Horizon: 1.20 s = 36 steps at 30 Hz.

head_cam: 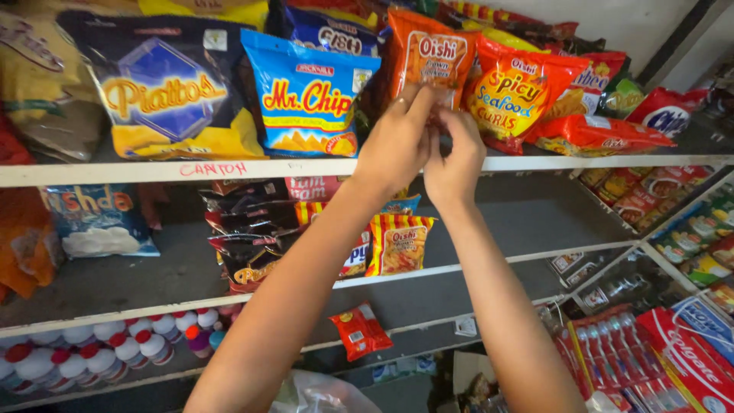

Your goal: Picking various snack bags from a store shelf and placing them into a plastic bag.

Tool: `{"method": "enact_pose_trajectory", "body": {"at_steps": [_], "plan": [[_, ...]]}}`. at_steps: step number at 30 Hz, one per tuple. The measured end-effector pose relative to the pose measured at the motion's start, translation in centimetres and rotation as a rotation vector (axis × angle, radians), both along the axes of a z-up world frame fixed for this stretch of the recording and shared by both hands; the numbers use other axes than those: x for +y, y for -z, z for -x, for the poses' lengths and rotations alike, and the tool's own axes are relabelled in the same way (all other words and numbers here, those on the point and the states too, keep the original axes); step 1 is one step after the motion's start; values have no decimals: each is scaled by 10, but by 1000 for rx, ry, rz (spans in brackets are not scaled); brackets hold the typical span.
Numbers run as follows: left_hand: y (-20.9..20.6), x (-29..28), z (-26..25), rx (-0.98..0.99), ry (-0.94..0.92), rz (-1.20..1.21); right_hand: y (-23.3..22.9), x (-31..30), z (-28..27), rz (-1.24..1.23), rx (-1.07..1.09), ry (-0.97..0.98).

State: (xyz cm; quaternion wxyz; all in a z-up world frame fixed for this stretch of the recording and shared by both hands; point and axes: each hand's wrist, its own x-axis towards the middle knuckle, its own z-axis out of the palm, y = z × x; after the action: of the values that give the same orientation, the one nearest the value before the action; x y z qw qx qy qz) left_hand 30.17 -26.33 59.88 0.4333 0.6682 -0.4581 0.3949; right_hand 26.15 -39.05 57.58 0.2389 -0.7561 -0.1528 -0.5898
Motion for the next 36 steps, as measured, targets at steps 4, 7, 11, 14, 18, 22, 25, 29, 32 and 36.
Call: {"method": "enact_pose_trajectory", "body": {"at_steps": [4, 7, 11, 14, 18, 22, 25, 29, 32, 36], "plan": [[4, 17, 21, 20, 233, 204, -2, 19, 14, -64, -31, -120], [16, 32, 43, 271, 341, 285, 8, 33, 31, -213, 91, -244], [59, 59, 70, 387, 443, 367, 46, 57, 59, -317, 302, -301], [105, 85, 89, 481, 411, 363, 89, 75, 78, -327, 420, -401], [193, 115, 107, 722, 346, 372, 162, 94, 94, -381, 662, -569], [276, 145, 116, 936, 285, 358, 252, 105, 101, -441, 915, -621], [336, 171, 137, 1190, 261, 313, 329, 110, 115, -496, 1151, -730], [410, 204, 163, 1291, 70, -180, 404, 123, 144, -255, 1439, -803], [451, 216, 188, 1208, -52, -566, 429, 143, 164, 8, 1664, -739], [482, 217, 229, 1189, -324, -800, 517, 155, 188, 443, 1819, -542]]}}
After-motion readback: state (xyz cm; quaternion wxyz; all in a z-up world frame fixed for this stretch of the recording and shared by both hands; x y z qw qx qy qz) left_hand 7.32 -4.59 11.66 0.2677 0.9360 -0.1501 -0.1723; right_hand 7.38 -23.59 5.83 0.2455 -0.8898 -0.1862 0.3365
